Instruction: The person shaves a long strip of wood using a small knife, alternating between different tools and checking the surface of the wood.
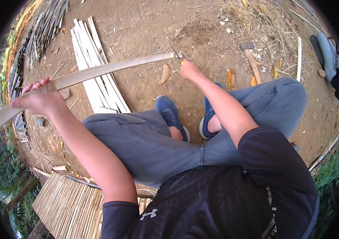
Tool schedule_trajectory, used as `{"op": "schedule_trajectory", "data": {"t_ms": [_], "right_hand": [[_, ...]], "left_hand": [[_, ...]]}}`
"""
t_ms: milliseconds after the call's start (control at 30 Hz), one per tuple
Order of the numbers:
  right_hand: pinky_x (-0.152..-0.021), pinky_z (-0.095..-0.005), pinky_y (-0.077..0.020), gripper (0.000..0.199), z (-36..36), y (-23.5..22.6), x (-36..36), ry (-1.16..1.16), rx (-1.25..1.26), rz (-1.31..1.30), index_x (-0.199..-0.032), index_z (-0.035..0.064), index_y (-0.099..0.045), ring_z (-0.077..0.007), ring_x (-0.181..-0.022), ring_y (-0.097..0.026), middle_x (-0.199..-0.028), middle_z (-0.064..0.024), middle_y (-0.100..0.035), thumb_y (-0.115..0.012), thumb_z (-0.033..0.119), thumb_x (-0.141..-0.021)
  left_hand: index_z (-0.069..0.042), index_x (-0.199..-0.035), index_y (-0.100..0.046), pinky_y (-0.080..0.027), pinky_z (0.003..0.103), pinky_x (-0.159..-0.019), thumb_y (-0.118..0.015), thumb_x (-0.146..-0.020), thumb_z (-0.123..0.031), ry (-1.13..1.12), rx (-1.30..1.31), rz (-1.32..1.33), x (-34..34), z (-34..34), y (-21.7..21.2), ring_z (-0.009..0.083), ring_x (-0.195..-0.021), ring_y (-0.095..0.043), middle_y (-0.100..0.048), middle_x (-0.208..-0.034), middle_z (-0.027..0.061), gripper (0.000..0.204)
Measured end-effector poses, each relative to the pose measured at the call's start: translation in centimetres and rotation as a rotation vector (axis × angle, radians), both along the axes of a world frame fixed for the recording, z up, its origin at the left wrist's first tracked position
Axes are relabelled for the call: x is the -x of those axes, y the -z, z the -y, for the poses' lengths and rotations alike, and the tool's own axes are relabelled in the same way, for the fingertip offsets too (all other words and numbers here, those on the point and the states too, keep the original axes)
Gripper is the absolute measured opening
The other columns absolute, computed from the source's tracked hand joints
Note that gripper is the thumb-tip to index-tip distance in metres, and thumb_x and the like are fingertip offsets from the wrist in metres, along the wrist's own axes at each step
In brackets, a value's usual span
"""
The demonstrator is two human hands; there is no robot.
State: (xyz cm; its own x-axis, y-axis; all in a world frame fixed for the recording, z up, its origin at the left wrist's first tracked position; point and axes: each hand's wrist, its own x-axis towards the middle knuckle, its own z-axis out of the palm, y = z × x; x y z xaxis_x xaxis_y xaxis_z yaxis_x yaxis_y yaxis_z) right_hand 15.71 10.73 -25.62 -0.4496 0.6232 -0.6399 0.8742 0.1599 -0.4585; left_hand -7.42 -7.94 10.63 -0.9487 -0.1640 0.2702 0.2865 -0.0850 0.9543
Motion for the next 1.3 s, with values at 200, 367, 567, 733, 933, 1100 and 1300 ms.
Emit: {"op": "schedule_trajectory", "data": {"t_ms": [200,367,567,733,933,1100,1300], "right_hand": [[-0.097,-0.0441,-0.0503,0.039,-0.3,0.9,-0.3,0.001,-0.061,0.062,-0.121,-0.0009,-0.063,-0.0368,-0.116,-0.062,-0.124,-0.0243,-0.063,-0.061,0.005,-0.082],[-0.092,-0.0423,-0.0527,0.033,-0.7,-0.4,-0.7,-0.153,-0.015,0.088,-0.110,-0.0025,-0.069,-0.0369,-0.112,-0.064,-0.117,-0.0244,-0.066,-0.060,0.003,-0.079],[-0.094,-0.0413,-0.0522,0.033,-5.2,0.4,-2.1,-0.318,-0.012,0.255,-0.110,-0.0028,-0.070,-0.0362,-0.112,-0.064,-0.120,-0.0234,-0.065,-0.058,0.004,-0.080],[-0.095,-0.0433,-0.0506,0.043,-1.9,-8.4,1.1,-0.161,-0.066,-0.080,-0.129,-0.0032,-0.055,-0.0377,-0.111,-0.063,-0.121,-0.0236,-0.064,-0.055,0.019,-0.093],[-0.094,-0.0451,-0.0505,0.037,1.6,-17.7,0.5,-0.432,-0.011,-0.084,-0.128,0.0012,-0.053,-0.0357,-0.109,-0.063,-0.120,-0.0223,-0.063,-0.049,0.020,-0.096],[-0.090,-0.0465,-0.0512,0.038,2.1,-19.4,-0.6,-0.461,-0.001,-0.225,-0.124,0.0004,-0.056,-0.0361,-0.104,-0.065,-0.113,-0.0242,-0.065,-0.051,0.028,-0.098],[-0.089,-0.0477,-0.0515,0.035,1.4,-15.0,0.0,-0.397,-0.002,-0.125,-0.122,0.0000,-0.058,-0.0383,-0.102,-0.066,-0.112,-0.0269,-0.065,-0.051,0.025,-0.098]], "left_hand": [[-0.008,-0.079,-0.040,-0.048,0.038,-0.057,-0.008,-0.099,-0.066,0.014,-0.013,-0.014,0.2,-0.8,0.0,0.0188,-0.055,-0.041,-0.040,-0.061,0.0043,0.069],[-0.007,-0.079,-0.040,-0.046,0.036,-0.056,-0.010,-0.095,-0.072,0.053,0.009,-0.026,-0.4,0.3,-1.2,0.0195,-0.054,-0.042,-0.039,-0.060,0.0038,0.073],[-0.011,-0.071,-0.046,-0.044,0.037,-0.051,-0.016,-0.080,-0.088,0.260,-0.141,-0.023,-0.1,-0.4,-0.4,0.0206,-0.044,-0.043,-0.034,-0.048,0.0021,0.083],[-0.011,-0.074,-0.051,-0.044,0.033,-0.047,-0.030,-0.083,-0.083,0.399,-0.194,-0.076,-0.2,1.9,-0.1,0.0172,-0.042,-0.045,-0.043,-0.050,0.0023,0.076],[-0.012,-0.072,-0.052,-0.036,0.026,-0.042,-0.057,-0.097,-0.050,0.636,-0.269,-0.013,-0.6,2.3,-0.6,0.0096,-0.038,-0.039,-0.044,-0.054,-0.0008,0.045],[-0.013,-0.068,-0.050,-0.035,0.026,-0.042,-0.051,-0.099,-0.025,0.725,-0.281,-0.058,-1.5,2.0,-1.0,0.0094,-0.036,-0.036,-0.041,-0.051,-0.0021,0.034],[-0.012,-0.069,-0.049,-0.037,0.029,-0.039,-0.048,-0.098,-0.020,0.902,-0.275,-0.097,-1.8,0.3,-1.2,0.0097,-0.033,-0.036,-0.040,-0.050,-0.0019,0.031]]}}
